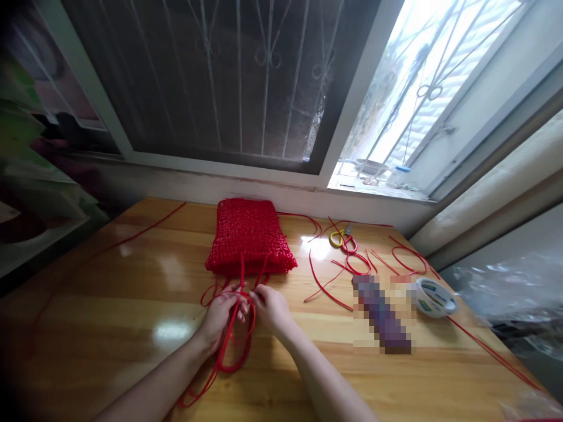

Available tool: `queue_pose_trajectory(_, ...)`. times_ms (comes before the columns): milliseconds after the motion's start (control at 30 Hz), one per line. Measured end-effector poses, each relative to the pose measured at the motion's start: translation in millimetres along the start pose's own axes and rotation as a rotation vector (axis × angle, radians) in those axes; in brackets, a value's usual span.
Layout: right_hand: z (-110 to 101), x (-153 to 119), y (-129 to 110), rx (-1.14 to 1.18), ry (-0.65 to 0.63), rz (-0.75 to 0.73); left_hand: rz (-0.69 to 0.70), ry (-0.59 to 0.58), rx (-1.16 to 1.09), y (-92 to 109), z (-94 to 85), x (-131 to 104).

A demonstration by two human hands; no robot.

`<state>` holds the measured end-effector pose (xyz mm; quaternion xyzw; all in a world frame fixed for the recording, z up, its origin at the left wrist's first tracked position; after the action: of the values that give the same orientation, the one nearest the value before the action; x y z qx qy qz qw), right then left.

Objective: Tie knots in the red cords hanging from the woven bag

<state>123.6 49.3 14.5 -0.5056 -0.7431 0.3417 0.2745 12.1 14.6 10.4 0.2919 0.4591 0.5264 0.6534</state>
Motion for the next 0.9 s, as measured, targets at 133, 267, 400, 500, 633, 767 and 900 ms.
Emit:
queue_pose_trajectory(133,0,0,0,-0.031,0.011,0.032,-0.092,-0.049,-0.208,-1,2.7,-1)
queue_pose_trajectory(267,7,2,5,-0.034,0.013,0.087,-0.204,-0.044,-0.310,-4,1.9,-1)
queue_pose_trajectory(400,12,4,7,-0.020,0.038,0.099,-0.244,0.014,-0.288,-5,-1.3,-4)
queue_pose_trajectory(500,15,5,8,-0.004,0.037,0.108,-0.260,0.063,-0.260,-5,-3.3,-5)
queue_pose_trajectory(633,15,6,12,0.010,0.057,0.101,-0.300,0.067,-0.253,-5,-4.6,-4)
queue_pose_trajectory(767,15,8,18,0.053,0.062,0.105,-0.302,0.080,-0.309,-2,-7.4,-4)
queue_pose_trajectory(900,16,10,20,0.080,0.069,0.122,-0.319,0.106,-0.355,-1,-6.9,-8)
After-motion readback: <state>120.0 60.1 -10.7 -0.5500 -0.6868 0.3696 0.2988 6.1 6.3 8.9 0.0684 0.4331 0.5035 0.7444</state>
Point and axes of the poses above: each hand's wrist, its own x-axis towards the middle knuckle, its own z-axis out of the palm, y = z × x, the point moved 5 cm from there along x, towards the middle knuckle, and after that the axes turned 7 degrees about x, right-handed, at the moved point
